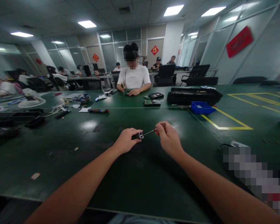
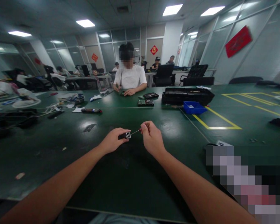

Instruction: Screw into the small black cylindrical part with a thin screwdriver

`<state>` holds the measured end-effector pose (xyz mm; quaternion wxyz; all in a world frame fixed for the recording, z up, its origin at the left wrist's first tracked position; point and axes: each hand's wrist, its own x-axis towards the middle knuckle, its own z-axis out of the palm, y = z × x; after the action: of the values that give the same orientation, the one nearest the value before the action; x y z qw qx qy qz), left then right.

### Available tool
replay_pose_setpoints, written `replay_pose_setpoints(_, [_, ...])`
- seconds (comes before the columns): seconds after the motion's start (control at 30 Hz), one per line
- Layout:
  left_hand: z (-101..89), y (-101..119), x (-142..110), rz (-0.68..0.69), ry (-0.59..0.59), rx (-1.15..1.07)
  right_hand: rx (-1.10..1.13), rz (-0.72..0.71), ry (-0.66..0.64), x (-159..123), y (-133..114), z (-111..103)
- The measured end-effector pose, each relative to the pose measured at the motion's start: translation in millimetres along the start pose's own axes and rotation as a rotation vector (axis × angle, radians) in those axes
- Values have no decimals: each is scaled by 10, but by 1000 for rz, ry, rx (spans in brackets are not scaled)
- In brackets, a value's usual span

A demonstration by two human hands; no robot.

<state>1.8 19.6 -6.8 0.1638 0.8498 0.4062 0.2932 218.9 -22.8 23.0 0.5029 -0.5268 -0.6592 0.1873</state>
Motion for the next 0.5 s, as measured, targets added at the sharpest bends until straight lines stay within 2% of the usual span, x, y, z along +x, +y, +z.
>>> replay_pose_setpoints(0.3, [11, 17, 0, -48, 28, -134, -141, -19, 10, 18, 9, -22])
replay_pose_setpoints(0.4, [22, 8, 16, -129, 88, -255, -148, -27, 29, 25, 22, -21])
replay_pose_setpoints(0.5, [36, -26, 39, -208, 140, -490, -144, -15, 23, 25, 25, -28])
